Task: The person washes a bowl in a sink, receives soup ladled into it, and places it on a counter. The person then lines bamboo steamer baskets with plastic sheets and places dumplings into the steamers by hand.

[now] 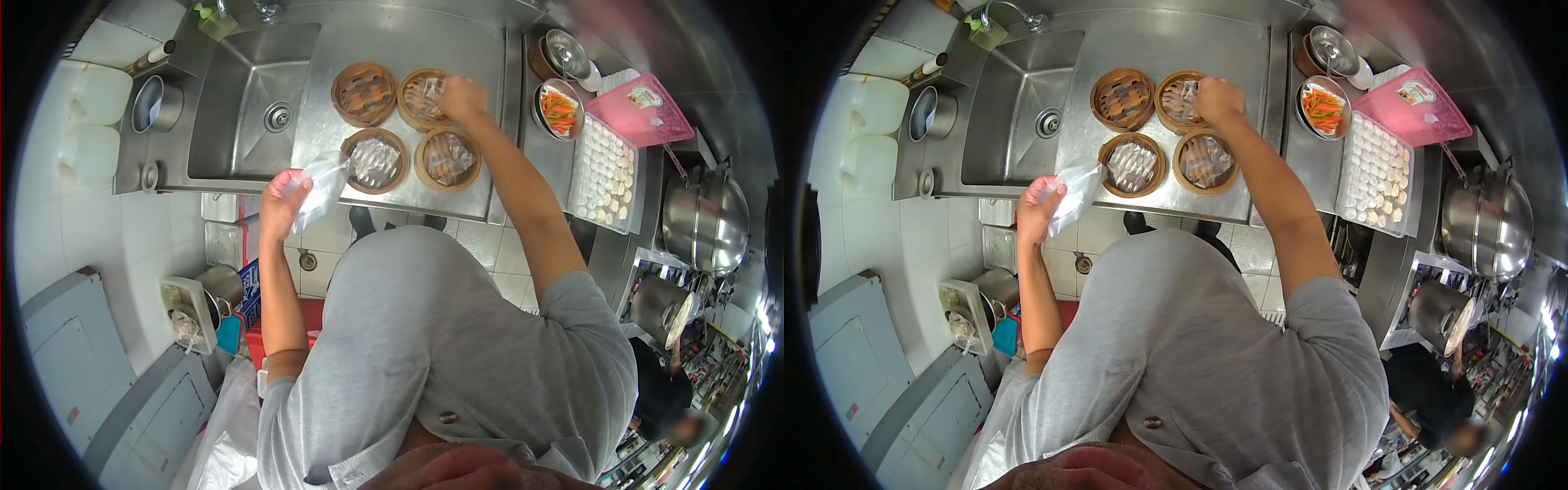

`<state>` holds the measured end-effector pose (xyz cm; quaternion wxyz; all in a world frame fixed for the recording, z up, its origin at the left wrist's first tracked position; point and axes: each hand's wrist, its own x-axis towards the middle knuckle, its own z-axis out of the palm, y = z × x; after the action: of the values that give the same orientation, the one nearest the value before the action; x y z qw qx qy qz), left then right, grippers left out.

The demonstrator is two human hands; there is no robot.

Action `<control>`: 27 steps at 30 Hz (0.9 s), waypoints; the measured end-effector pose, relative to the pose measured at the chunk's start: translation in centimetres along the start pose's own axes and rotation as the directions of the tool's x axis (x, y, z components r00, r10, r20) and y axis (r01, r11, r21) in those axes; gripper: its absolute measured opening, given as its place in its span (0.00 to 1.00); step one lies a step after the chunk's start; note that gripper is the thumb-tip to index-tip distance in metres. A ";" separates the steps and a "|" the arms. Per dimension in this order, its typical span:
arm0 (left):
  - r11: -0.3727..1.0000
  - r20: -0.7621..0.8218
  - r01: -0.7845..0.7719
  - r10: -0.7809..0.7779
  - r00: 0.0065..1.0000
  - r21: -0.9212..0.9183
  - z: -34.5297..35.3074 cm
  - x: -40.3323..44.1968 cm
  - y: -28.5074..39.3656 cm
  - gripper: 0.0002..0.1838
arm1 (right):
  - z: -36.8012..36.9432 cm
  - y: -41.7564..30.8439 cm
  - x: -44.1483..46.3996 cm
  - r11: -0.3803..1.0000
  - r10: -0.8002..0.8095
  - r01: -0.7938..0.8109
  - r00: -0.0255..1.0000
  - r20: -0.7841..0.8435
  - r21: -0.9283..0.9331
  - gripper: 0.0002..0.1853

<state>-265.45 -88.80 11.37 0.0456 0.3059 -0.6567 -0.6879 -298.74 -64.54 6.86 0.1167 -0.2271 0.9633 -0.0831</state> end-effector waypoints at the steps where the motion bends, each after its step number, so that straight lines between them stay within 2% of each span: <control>1: 1.000 -0.008 0.001 -0.001 1.000 0.002 0.0 -0.1 0.0 0.06 | 0.3 0.0 -0.1 1.000 -0.023 0.022 0.999 -0.030 -0.008 0.14; 3: 1.000 -0.023 0.003 -0.003 1.000 0.004 0.2 -0.3 0.5 0.05 | 0.8 0.1 -0.6 0.991 -0.130 0.131 0.980 -0.152 -0.002 0.13; 5: 1.000 -0.019 -0.008 0.008 1.000 0.014 0.2 -0.3 0.6 0.05 | 1.2 0.5 -1.2 0.953 -0.284 0.302 0.898 -0.335 0.001 0.12; 8: 0.999 -0.019 -0.016 0.016 1.000 0.028 0.4 -0.3 0.7 0.06 | 1.6 1.4 -1.1 0.920 -0.389 0.384 0.886 -0.252 -0.070 0.09; 11: 0.998 0.003 -0.035 0.035 0.999 0.050 0.9 0.0 1.1 0.07 | 2.7 1.8 -0.5 0.932 -0.326 0.360 0.884 -0.334 0.044 0.07; 14: 0.997 0.033 -0.059 0.057 0.998 0.050 0.9 0.7 0.8 0.08 | 0.1 -1.5 -2.8 0.893 -0.229 0.353 0.891 -0.392 0.280 0.09; 15: 0.997 0.055 -0.071 0.068 0.996 0.043 1.2 1.0 0.7 0.08 | -1.1 -3.2 -4.4 0.817 -0.227 0.302 0.951 -0.208 0.491 0.10; 16: 0.999 0.066 -0.050 0.050 0.997 0.005 1.5 1.1 1.1 0.08 | -2.4 -5.4 -6.3 0.718 -0.252 0.199 0.968 -0.017 0.667 0.11; 17: 0.999 0.084 -0.031 0.034 0.996 -0.033 2.1 1.2 1.8 0.08 | -2.9 -7.1 -7.7 0.605 -0.300 0.054 0.940 0.165 0.795 0.13; 20: 0.998 0.108 0.002 0.006 0.994 -0.070 2.7 2.0 2.1 0.08 | 0.1 -9.2 -9.9 0.220 -0.525 -0.132 0.819 0.231 0.967 0.13; 23: 0.997 0.101 -0.011 0.018 0.995 -0.074 2.3 2.2 2.0 0.07 | 1.7 -9.3 -9.5 0.150 -0.465 -0.199 0.850 0.247 0.968 0.11; 27: 0.999 0.035 -0.040 0.041 0.999 -0.026 0.8 2.6 0.8 0.07 | 1.5 -8.9 -7.3 0.327 -0.423 -0.056 0.884 0.198 0.944 0.10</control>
<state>-268.25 -89.38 11.14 0.0517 0.2796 -0.6545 -0.7005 -288.28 -69.27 8.70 0.4138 -0.2422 0.6596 -0.5788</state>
